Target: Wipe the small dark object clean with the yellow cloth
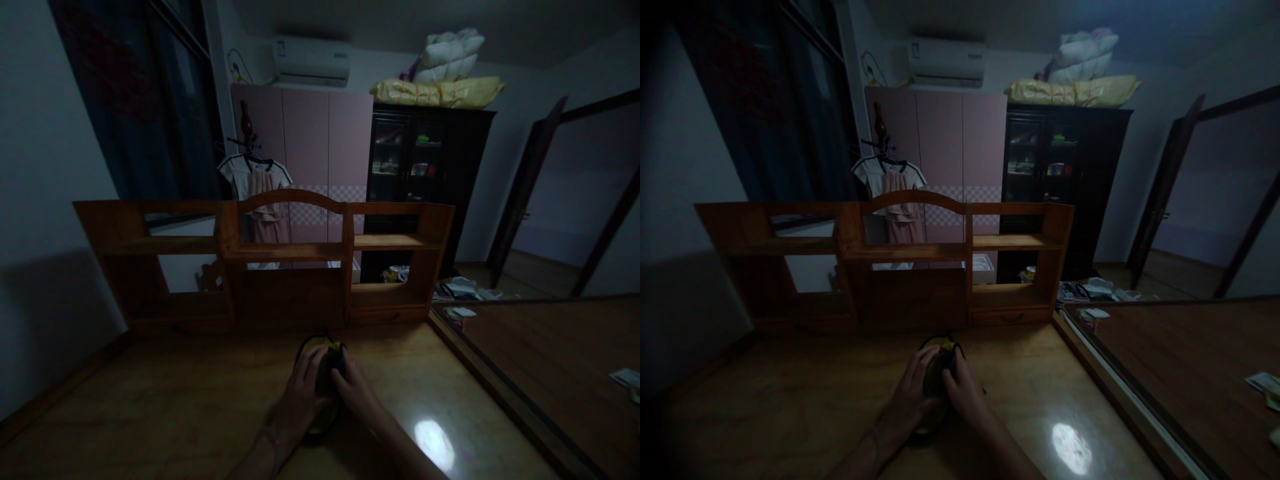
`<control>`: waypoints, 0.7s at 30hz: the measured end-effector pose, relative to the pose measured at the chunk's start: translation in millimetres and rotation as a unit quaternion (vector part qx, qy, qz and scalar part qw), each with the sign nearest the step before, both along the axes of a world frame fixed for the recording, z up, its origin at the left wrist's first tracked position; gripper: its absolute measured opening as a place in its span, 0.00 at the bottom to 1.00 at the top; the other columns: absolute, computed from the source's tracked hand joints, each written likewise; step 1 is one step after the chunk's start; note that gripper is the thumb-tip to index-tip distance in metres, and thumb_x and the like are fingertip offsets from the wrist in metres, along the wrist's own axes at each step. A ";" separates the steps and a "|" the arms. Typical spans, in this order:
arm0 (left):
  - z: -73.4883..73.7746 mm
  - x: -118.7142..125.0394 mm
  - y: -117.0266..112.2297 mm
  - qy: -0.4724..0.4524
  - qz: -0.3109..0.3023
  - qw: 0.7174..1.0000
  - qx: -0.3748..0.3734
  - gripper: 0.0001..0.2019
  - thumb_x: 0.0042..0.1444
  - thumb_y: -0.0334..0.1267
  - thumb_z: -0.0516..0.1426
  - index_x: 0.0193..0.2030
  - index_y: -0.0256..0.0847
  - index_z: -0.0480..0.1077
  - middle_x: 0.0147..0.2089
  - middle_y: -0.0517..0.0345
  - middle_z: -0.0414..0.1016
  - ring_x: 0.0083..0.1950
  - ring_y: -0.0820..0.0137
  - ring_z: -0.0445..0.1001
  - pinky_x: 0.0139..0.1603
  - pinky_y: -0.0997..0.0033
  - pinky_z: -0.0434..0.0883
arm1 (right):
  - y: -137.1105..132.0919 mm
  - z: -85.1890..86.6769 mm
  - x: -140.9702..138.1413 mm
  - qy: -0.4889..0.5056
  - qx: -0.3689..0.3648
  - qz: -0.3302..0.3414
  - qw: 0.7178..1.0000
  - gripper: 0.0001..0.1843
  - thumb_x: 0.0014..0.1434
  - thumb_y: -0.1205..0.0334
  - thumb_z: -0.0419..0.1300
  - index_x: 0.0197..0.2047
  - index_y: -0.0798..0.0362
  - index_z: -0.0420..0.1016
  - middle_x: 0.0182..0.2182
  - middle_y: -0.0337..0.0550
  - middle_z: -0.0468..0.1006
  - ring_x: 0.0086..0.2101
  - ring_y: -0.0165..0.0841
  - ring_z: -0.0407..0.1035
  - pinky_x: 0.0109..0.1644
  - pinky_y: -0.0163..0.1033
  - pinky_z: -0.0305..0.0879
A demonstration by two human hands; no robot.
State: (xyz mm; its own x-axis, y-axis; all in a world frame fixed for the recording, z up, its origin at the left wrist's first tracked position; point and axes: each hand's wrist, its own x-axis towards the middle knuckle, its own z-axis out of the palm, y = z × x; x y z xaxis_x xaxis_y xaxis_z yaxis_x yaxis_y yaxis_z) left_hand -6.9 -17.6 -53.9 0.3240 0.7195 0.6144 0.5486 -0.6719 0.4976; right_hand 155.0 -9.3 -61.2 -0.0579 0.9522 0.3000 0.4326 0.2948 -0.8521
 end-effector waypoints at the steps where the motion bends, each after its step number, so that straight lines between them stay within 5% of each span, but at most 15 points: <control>1: 1.2 0.1 -0.6 0.001 -0.004 1.000 -0.006 0.40 0.49 0.26 0.60 0.66 0.48 0.48 0.65 0.49 0.55 0.67 0.58 0.56 0.66 0.49 0.58 | -0.3 -0.7 0.1 -0.018 -0.003 -0.013 1.000 0.32 0.59 0.60 0.52 0.65 0.61 0.56 0.56 0.56 0.69 0.56 0.41 0.63 0.60 0.46 0.59; 6: 4.3 1.9 -1.4 0.004 -0.006 1.000 -0.022 0.41 0.48 0.24 0.59 0.67 0.47 0.48 0.66 0.50 0.55 0.68 0.60 0.54 0.68 0.51 0.57 | -4.5 6.6 -1.4 -0.061 0.004 -0.026 0.998 0.28 0.62 0.62 0.49 0.64 0.58 0.55 0.50 0.54 0.74 0.49 0.38 0.70 0.53 0.40 0.64; 15: -10.4 4.9 3.7 -0.014 0.003 1.000 -0.015 0.39 0.47 0.29 0.61 0.65 0.42 0.50 0.63 0.46 0.59 0.65 0.56 0.59 0.65 0.48 0.60 | -9.7 19.6 1.0 -0.105 0.014 -0.070 0.992 0.21 0.60 0.62 0.50 0.54 0.58 0.69 0.41 0.52 0.79 0.42 0.41 0.73 0.48 0.41 0.65; 21: -5.6 3.4 2.5 -0.024 0.007 0.998 -0.051 0.42 0.40 0.29 0.63 0.64 0.41 0.54 0.61 0.46 0.62 0.63 0.55 0.63 0.63 0.51 0.64 | -6.8 7.7 1.5 -0.096 -0.007 -0.096 0.991 0.27 0.60 0.56 0.50 0.61 0.57 0.64 0.50 0.54 0.76 0.49 0.44 0.70 0.53 0.45 0.65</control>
